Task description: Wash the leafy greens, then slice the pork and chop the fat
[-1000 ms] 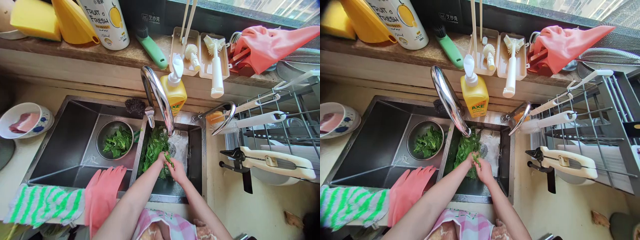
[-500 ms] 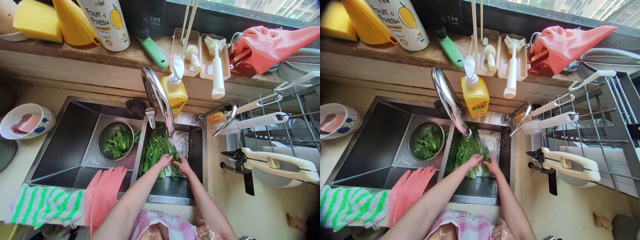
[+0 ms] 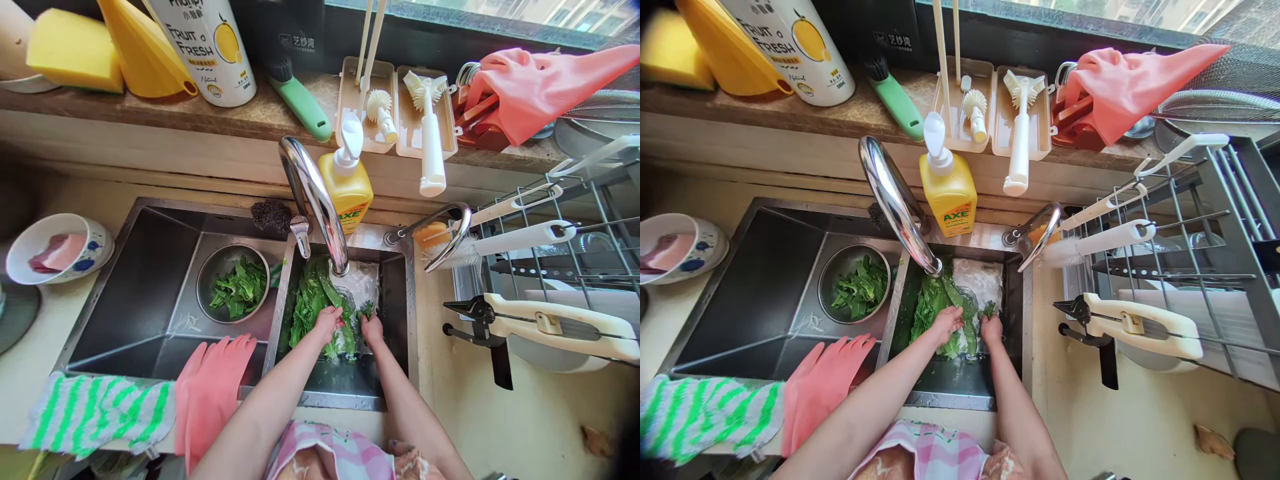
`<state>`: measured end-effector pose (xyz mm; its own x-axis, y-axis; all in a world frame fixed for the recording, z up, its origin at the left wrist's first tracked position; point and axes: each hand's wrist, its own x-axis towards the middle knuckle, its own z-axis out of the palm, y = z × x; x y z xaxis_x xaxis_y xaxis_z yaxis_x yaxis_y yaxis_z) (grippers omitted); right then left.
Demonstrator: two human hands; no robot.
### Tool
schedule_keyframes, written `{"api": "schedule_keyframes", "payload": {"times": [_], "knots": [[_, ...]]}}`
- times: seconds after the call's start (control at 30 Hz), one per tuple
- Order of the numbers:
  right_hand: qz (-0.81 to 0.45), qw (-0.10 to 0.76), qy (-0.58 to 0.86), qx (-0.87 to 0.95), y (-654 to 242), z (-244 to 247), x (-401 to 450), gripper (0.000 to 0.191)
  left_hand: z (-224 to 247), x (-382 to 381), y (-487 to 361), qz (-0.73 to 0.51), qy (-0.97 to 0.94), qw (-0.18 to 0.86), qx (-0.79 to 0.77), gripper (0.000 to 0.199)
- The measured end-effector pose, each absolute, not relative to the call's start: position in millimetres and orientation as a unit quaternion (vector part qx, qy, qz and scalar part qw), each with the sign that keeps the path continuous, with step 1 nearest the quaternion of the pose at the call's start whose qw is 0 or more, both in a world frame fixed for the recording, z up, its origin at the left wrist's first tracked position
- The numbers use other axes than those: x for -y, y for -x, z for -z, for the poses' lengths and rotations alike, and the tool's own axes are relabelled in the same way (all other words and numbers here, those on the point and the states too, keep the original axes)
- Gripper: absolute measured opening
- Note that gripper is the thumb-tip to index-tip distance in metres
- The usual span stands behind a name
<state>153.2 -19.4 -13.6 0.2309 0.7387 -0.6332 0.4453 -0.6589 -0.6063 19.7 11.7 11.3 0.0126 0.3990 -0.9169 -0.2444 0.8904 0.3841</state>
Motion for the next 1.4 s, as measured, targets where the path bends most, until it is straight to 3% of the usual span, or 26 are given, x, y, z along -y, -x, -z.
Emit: {"api": "schedule_keyframes", "payload": {"times": [0.13, 0.27, 0.4, 0.67, 0.87, 1.13, 1.4], "knots": [[-0.545, 0.193, 0.753, 0.315, -144.9, 9.9, 14.0, 0.039, -16.7, -8.9, -10.6, -0.151, -0.079, 0.759, -0.628, 0.015], [-0.604, 0.214, 0.714, 0.283, -142.1, 1.2, 16.4, 0.036, -17.5, -8.5, -6.6, -0.093, -0.108, 0.753, -0.642, 0.023], [-0.618, 0.256, 0.686, 0.286, -146.3, -11.6, 19.7, 0.035, -15.5, -15.2, -11.1, -0.11, -0.136, 0.717, -0.675, 0.029], [-0.64, 0.285, 0.669, 0.248, -148.2, -23.8, 21.8, 0.042, -18.7, -16.5, -14.9, -0.157, -0.108, 0.736, -0.649, 0.014], [-0.592, 0.26, 0.724, 0.241, -144.6, -6.0, 19.5, 0.043, -19.8, -13.2, -10.6, -0.173, -0.075, 0.747, -0.638, 0.012], [-0.584, 0.169, 0.718, 0.339, -135.7, 0.4, 13.9, 0.019, -13.9, -19.3, -17.2, -0.16, -0.077, 0.705, -0.686, 0.024], [-0.551, 0.115, 0.725, 0.396, -136.7, -5.0, 15.0, 0.027, -6.9, -29.4, -17.4, -0.225, -0.013, 0.702, -0.676, 0.041]]}}
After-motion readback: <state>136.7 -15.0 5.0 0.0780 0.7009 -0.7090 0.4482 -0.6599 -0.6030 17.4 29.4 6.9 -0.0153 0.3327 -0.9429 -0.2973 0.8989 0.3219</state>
